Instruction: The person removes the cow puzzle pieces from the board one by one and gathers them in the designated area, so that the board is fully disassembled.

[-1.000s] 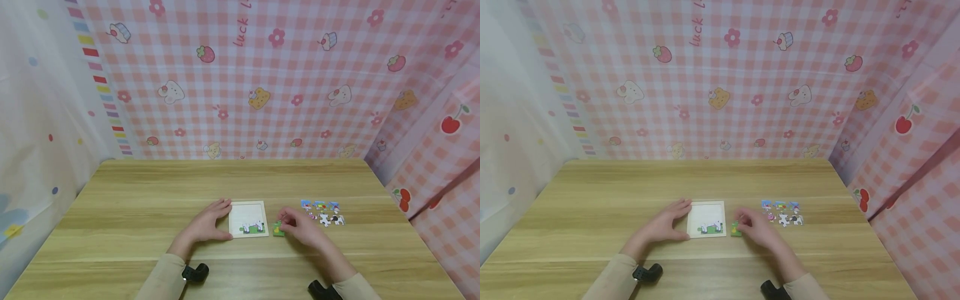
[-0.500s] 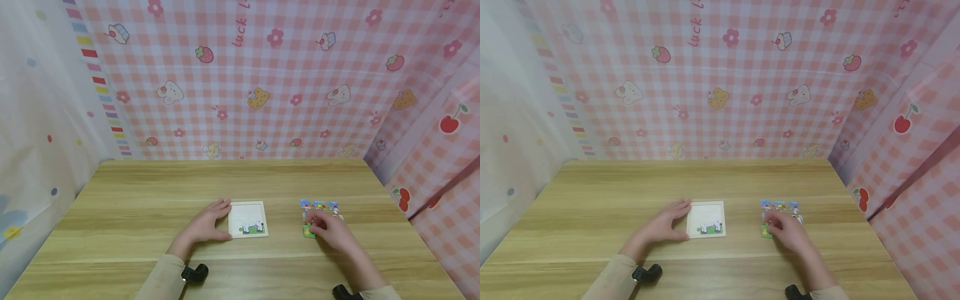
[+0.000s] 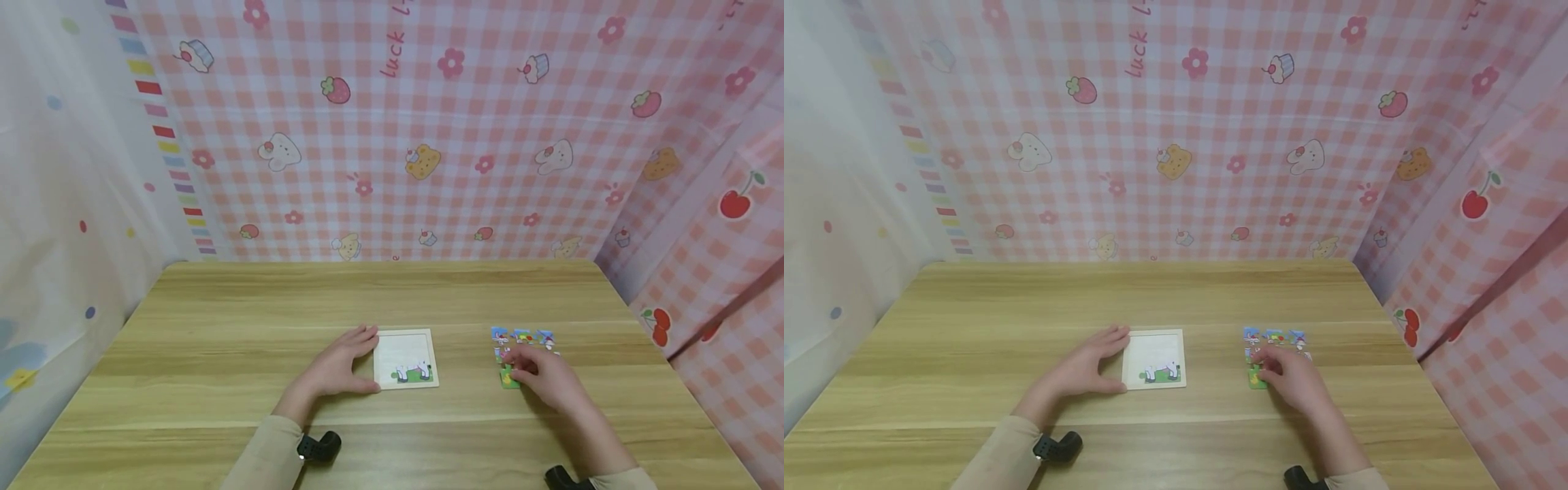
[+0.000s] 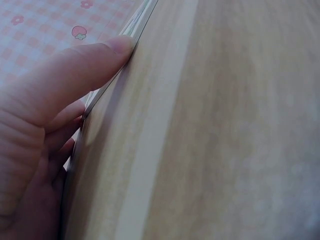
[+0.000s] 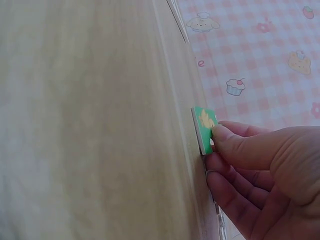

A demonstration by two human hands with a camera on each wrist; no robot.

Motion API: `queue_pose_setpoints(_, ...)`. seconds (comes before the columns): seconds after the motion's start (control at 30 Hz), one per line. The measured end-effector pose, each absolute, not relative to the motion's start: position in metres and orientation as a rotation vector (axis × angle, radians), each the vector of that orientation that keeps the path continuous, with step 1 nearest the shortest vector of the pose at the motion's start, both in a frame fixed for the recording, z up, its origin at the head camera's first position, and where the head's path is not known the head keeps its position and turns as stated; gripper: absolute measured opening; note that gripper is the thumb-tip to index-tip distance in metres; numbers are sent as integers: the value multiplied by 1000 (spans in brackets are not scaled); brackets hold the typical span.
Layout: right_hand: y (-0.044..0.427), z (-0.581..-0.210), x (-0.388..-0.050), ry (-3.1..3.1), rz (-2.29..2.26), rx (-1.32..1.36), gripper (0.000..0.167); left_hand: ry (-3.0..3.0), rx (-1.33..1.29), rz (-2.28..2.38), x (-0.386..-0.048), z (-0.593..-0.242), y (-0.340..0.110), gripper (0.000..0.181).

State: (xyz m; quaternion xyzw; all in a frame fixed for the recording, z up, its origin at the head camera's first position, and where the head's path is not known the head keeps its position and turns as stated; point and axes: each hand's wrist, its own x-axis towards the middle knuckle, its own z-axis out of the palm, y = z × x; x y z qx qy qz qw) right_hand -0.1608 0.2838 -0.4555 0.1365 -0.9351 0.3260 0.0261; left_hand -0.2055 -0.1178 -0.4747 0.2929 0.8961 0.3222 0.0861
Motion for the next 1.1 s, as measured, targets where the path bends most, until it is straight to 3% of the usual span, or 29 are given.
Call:
queue_pose_setpoints(0.67,282,-448,-161,-2806,988,516,25,2678,873,957,-205,-475,-119,91)
queue_pose_setpoints(1.1,235,-451,-175,-2807,1195,745,21,2674,890,960,-206,-475,-120,91)
